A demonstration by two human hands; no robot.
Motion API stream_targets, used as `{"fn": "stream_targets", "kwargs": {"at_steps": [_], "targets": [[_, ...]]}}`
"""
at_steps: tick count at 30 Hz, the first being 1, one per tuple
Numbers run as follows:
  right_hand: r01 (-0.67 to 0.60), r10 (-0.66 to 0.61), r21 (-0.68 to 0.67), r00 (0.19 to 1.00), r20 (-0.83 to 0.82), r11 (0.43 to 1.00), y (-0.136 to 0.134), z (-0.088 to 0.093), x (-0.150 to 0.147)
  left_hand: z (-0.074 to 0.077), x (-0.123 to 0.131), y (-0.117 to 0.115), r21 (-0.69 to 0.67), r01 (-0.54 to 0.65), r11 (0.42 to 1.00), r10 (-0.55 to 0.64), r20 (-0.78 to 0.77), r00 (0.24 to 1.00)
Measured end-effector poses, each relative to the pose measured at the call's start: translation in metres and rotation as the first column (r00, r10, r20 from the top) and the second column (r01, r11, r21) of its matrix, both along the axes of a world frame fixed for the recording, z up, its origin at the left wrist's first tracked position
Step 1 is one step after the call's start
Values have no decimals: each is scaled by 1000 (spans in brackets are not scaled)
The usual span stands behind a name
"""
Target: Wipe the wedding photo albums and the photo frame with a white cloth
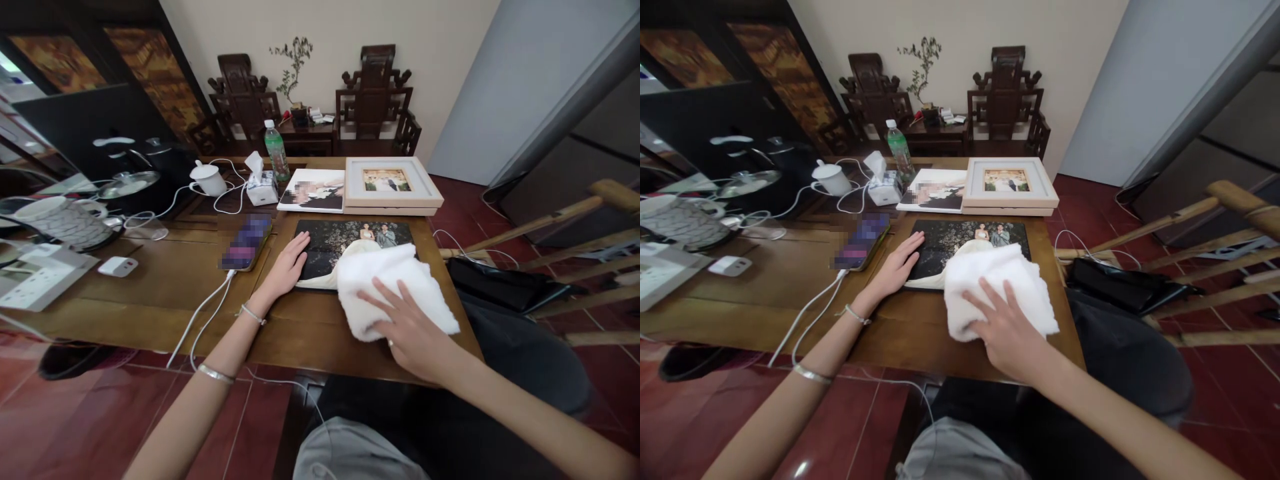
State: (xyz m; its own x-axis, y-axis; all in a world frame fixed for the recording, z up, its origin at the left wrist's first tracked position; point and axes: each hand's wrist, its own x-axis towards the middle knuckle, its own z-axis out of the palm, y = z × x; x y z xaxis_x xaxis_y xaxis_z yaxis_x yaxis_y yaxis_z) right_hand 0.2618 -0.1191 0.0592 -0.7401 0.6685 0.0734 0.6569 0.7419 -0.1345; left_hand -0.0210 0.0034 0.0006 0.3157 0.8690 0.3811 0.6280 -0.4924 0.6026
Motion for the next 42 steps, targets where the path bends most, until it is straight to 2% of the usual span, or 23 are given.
{"fn": "stream_targets", "kwargs": {"at_steps": [2, 5, 7, 14, 16, 18, 20, 22, 26, 30, 33, 35, 37, 42], "targets": [[-23, 23, -34, 1000, 5, 999, -9, 3, -3, 0, 0, 0, -3, -1, 1000, 1, -4, 1000], [-19, 20, -69, 1000, 17, 997, 4, 8, -11, 2, 0, -2, -5, 2, 1000, -2, -11, 1000], [-1, 2, -71, 1000, 13, 997, 27, 10, -18, 2, 0, -2, -3, 1, 1000, -1, -10, 1000], [122, -123, -41, 992, -11, 992, 135, 18, -36, -1, -2, 1, -12, 11, 1000, -11, 2, 1000], [140, -141, -38, 990, -30, 989, 155, 21, -38, -2, -3, 2, -6, 14, 1000, -14, 6, 1000], [167, -169, -41, 985, -43, 985, 164, 21, -39, -2, -3, 2, 0, 17, 1000, -17, 14, 1000], [190, -191, -26, 981, -41, 982, 160, 19, -40, -2, -3, 2, -1, 18, 1000, -17, 25, 1000], [192, -192, -2, 981, -32, 981, 144, 14, -42, -2, -3, 2, -5, 17, 1000, -17, 34, 999], [148, -148, -2, 989, 0, 989, 84, 2, -44, -2, -2, 2, -8, 16, 1000, -15, 31, 999], [39, -38, -40, 999, 22, 998, 23, -2, -42, -1, -1, 1, -12, 12, 1000, -12, 18, 1000], [-2, 3, -71, 1000, 14, 997, 1, 2, -42, -1, 0, 1, -11, 7, 1000, -7, 20, 1000], [-5, 7, -104, 1000, 20, 995, 4, 7, -45, 0, 0, 1, -10, 8, 1000, -7, 19, 1000], [6, -3, -126, 1000, 26, 992, 19, 11, -49, 0, -1, 1, -10, 11, 1000, -11, 10, 1000], [73, -72, -96, 997, 14, 993, 93, 18, -63, -3, -3, 3, -11, 12, 1000, -12, 0, 1000]]}}
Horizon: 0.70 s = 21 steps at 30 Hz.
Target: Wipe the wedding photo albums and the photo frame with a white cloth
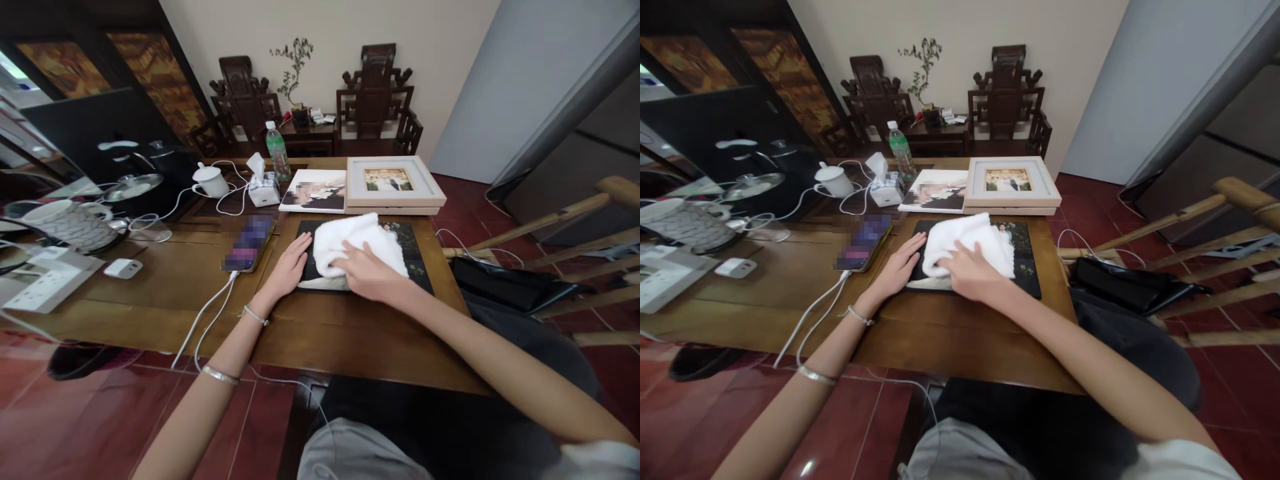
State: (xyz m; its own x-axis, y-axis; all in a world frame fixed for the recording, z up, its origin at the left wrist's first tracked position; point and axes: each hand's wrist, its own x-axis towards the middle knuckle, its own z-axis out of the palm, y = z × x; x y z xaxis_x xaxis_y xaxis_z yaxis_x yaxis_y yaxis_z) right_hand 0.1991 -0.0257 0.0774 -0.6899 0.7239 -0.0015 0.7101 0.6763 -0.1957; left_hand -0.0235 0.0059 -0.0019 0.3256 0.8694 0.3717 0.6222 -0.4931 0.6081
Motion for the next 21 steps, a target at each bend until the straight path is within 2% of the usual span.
{"fn": "stream_targets", "kwargs": {"at_steps": [3, 5, 7, 9, 11, 14, 18, 21], "targets": [[27, -27, 11, 999, -24, 1000, 47, 4, -7, -1, 0, 0, 4, 0, 1000, 0, 10, 1000], [49, -49, -2, 998, -45, 999, 69, 7, -11, 0, 0, 0, 0, 2, 1000, -2, 14, 1000], [80, -81, -5, 995, -60, 997, 79, 10, -14, 1, 0, -1, -4, 2, 1000, -2, 12, 1000], [100, -98, 25, 994, -54, 995, 76, 8, -17, 2, 0, -1, -3, -2, 1000, 2, 9, 1000], [97, -94, 77, 995, -34, 992, 60, 4, -18, 1, 1, -1, 0, -8, 1000, 8, 10, 1000], [47, -47, 108, 999, -3, 993, 19, -8, -15, 0, 1, -1, -3, -3, 1000, 3, 19, 1000], [-35, 33, 91, 999, 24, 995, -46, -18, -3, 2, 2, -2, -3, -3, 1000, 3, 28, 1000], [-116, 115, 47, 993, 33, 992, -78, -18, 8, 4, 2, -3, -1, -2, 1000, 3, 29, 1000]]}}
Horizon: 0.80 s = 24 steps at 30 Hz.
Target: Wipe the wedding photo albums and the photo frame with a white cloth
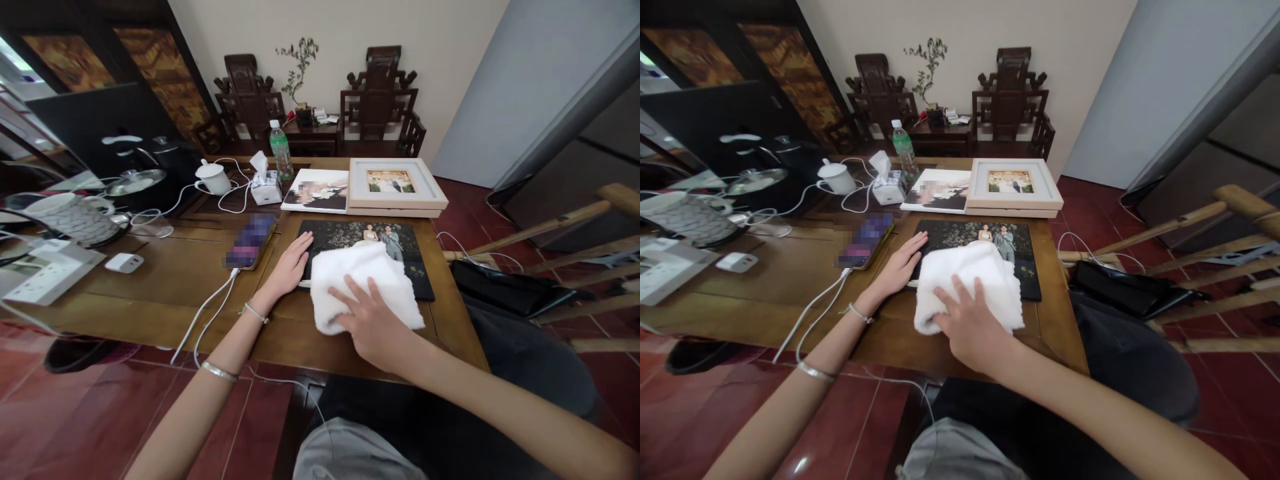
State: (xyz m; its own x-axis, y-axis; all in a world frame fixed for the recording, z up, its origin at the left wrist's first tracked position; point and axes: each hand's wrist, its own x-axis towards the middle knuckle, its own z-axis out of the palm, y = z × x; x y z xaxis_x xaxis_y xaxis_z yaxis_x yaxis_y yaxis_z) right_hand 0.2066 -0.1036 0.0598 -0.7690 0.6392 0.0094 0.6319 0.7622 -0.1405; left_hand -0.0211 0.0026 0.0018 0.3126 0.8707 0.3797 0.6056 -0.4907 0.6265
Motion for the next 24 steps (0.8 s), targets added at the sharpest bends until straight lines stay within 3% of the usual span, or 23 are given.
{"fn": "stream_targets", "kwargs": {"at_steps": [4, 9, 13, 16, 19, 24], "targets": [[-6, 6, -41, 1000, 8, 999, 1, 7, 12, -2, -1, 2, 2, 7, 1000, -7, -9, 1000], [121, -122, 18, 992, 16, 992, 57, 13, 11, -3, -1, 3, -3, 9, 1000, -9, -1, 1000], [186, -188, 104, 982, 7, 977, 99, 11, -10, 7, 3, -5, 0, -18, 1000, 18, 55, 998], [82, -83, 145, 997, 1, 986, 105, 7, -30, 16, 6, -13, 57, -48, 997, 38, 169, 985], [-96, 96, 123, 995, 4, 988, 93, 3, -39, 18, 7, -15, 98, -87, 991, 64, 218, 974], [-266, 266, 49, 964, 0, 963, 57, 8, -15, 11, 5, -10, 99, -127, 987, 113, 138, 984]]}}
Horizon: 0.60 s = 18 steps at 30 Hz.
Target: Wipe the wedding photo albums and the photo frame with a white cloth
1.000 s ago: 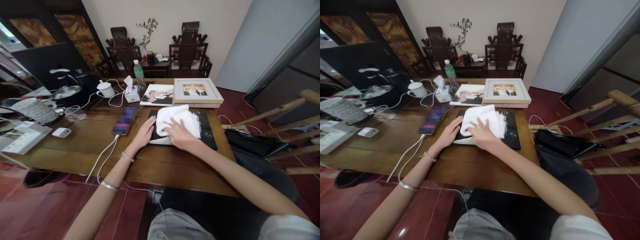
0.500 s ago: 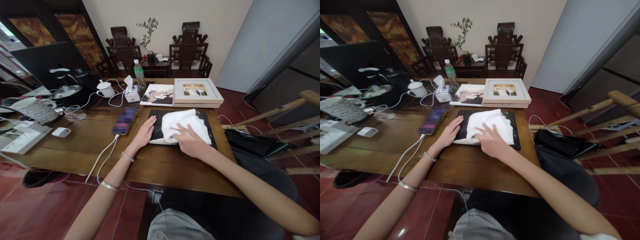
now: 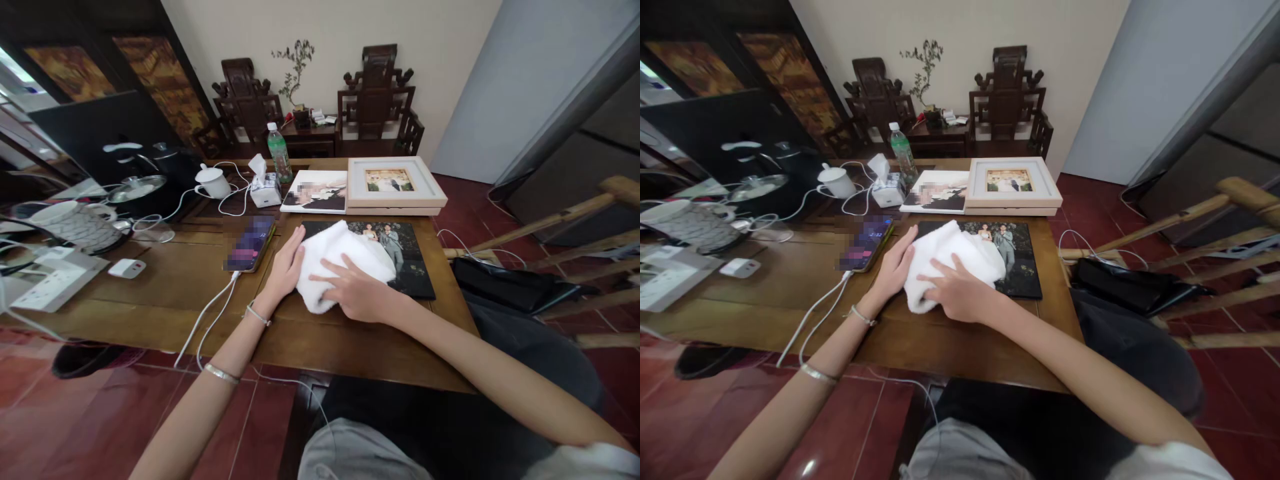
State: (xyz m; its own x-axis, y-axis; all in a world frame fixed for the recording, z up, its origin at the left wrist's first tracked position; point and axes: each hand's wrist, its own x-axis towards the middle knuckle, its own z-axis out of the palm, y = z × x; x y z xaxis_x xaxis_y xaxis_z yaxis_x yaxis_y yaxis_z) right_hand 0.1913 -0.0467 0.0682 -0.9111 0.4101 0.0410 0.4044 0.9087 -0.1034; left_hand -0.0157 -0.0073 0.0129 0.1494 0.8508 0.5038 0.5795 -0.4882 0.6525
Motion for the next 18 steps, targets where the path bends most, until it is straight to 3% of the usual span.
{"fn": "stream_targets", "kwargs": {"at_steps": [3, 6, 9, 14, 18], "targets": [[-9, 10, -64, 1000, 6, 998, -15, 7, 28, -3, -1, 2, -38, 4, 999, -6, -60, 998], [113, -113, -94, 994, -4, 989, -15, 8, 54, -6, -2, 4, -69, 29, 997, -38, -131, 991], [264, -266, -59, 963, -43, 963, 3, 1, 66, -9, -3, 6, -77, 47, 996, -58, -155, 986], [446, -445, -21, 885, -136, 895, 45, -9, 39, -11, -4, 9, -76, 69, 995, -81, -172, 982], [431, -441, -96, 870, -220, 897, 73, -2, -9, -13, -4, 10, -70, 59, 996, -69, -161, 985]]}}
